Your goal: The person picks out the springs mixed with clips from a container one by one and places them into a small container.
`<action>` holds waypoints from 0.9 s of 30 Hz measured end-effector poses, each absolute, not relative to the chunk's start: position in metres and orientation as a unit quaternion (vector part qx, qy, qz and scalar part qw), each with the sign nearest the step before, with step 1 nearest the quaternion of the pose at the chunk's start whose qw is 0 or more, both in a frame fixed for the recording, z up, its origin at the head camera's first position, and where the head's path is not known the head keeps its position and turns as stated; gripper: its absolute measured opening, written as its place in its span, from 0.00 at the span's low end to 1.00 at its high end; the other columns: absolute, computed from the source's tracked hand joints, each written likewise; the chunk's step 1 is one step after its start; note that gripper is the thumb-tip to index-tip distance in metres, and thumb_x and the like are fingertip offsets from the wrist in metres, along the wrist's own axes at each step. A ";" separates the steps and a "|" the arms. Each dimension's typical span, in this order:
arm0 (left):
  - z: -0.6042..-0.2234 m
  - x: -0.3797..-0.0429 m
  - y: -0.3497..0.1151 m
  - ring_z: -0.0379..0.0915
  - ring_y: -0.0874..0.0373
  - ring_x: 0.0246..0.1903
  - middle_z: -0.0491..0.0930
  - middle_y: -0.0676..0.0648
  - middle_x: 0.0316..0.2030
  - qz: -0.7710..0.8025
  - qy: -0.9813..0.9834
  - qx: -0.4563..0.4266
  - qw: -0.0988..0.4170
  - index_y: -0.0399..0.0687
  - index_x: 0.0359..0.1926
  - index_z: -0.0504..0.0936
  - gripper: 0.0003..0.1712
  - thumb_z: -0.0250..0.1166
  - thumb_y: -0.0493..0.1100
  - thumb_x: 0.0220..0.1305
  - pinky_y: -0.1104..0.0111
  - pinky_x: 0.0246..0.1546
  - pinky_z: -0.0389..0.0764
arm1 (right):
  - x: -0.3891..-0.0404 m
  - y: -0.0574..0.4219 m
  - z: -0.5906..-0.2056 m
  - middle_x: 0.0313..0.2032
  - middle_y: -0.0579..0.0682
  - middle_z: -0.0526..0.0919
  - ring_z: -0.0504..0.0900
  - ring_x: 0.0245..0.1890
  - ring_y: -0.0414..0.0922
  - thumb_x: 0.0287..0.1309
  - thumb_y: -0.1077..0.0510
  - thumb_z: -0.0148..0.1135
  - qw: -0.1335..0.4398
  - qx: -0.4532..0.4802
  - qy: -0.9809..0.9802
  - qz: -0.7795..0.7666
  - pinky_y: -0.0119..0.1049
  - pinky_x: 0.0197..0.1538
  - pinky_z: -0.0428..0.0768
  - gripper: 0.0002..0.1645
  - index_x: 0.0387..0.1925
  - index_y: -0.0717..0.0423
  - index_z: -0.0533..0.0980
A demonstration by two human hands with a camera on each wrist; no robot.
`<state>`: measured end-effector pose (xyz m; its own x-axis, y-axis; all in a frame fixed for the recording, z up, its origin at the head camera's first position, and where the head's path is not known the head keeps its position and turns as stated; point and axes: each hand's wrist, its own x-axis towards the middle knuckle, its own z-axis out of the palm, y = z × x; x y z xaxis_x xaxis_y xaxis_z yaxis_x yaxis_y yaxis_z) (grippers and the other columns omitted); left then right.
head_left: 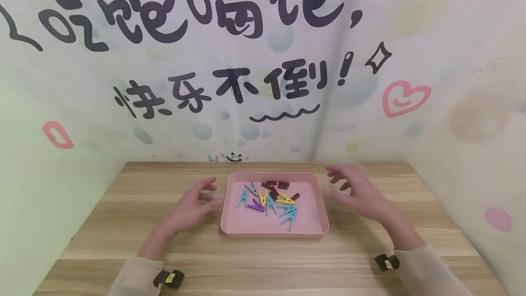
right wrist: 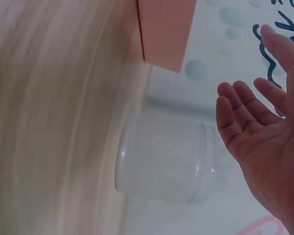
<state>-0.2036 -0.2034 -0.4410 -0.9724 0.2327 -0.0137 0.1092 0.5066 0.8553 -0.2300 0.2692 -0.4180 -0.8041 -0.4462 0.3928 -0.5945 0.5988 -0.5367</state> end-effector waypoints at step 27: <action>-0.455 -0.209 -0.189 0.77 0.40 0.62 0.71 0.34 0.69 0.568 0.810 0.090 0.111 0.37 0.79 0.63 0.37 0.66 0.34 0.74 0.54 0.60 0.84 | -0.265 0.209 -0.432 0.48 0.49 0.87 0.82 0.45 0.46 0.66 0.56 0.74 -0.045 0.283 -0.896 0.339 0.44 0.50 0.84 0.20 0.58 0.52 0.83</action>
